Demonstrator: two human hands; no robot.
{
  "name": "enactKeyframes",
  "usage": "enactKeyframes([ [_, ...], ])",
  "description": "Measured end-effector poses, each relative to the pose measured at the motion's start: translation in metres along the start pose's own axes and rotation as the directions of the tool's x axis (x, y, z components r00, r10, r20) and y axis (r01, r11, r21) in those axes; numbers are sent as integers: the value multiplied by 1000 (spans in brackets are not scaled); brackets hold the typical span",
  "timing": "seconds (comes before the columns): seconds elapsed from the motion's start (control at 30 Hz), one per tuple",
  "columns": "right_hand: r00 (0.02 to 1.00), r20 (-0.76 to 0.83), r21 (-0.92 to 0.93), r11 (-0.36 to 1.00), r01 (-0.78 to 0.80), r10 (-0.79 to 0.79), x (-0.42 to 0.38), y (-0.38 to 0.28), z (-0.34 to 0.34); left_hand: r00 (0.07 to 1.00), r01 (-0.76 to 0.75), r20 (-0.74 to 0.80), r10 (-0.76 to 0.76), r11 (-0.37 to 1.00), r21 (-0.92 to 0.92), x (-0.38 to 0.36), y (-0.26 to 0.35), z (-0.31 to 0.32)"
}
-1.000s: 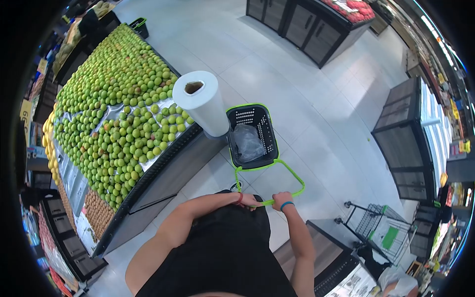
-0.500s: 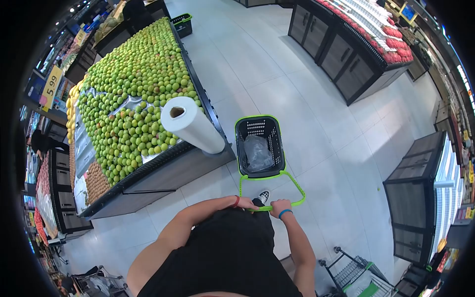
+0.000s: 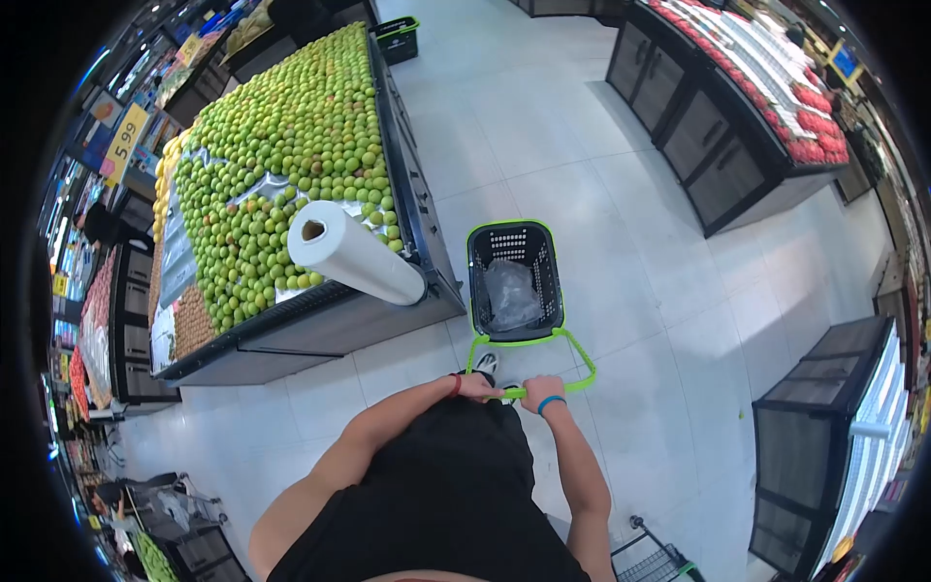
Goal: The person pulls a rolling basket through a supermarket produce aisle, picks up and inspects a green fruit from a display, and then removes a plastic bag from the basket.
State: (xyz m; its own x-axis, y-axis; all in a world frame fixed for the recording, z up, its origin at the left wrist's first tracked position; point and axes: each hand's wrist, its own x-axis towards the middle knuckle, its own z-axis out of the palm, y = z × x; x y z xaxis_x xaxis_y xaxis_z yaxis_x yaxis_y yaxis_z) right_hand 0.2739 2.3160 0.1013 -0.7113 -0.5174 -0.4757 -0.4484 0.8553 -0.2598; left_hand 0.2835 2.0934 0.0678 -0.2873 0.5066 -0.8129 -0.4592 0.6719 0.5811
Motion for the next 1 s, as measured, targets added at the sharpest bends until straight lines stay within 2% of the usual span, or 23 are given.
enactKeyframes([
  [0.07,999,-2,-35,998,42,-42,9,8,-9,999,-8,-44,7,999,-37,2,6,-2],
  [0.3,996,87,-56,998,13,-8,27,37,-24,999,-26,34,26,1000,11,48,17,-22],
  [0.4,993,116,-75,997,-4,13,37,53,-36,995,-38,94,36,999,15,63,37,-41],
  [0.5,989,145,-104,995,-4,19,55,70,-46,968,66,242,-68,998,16,57,69,-67],
  [0.7,975,222,-132,991,18,12,90,86,-85,977,64,207,-58,998,-21,55,96,-103],
  [1.0,956,290,-193,977,89,-30,139,96,-124,993,-42,108,51,995,-85,76,89,-142],
])
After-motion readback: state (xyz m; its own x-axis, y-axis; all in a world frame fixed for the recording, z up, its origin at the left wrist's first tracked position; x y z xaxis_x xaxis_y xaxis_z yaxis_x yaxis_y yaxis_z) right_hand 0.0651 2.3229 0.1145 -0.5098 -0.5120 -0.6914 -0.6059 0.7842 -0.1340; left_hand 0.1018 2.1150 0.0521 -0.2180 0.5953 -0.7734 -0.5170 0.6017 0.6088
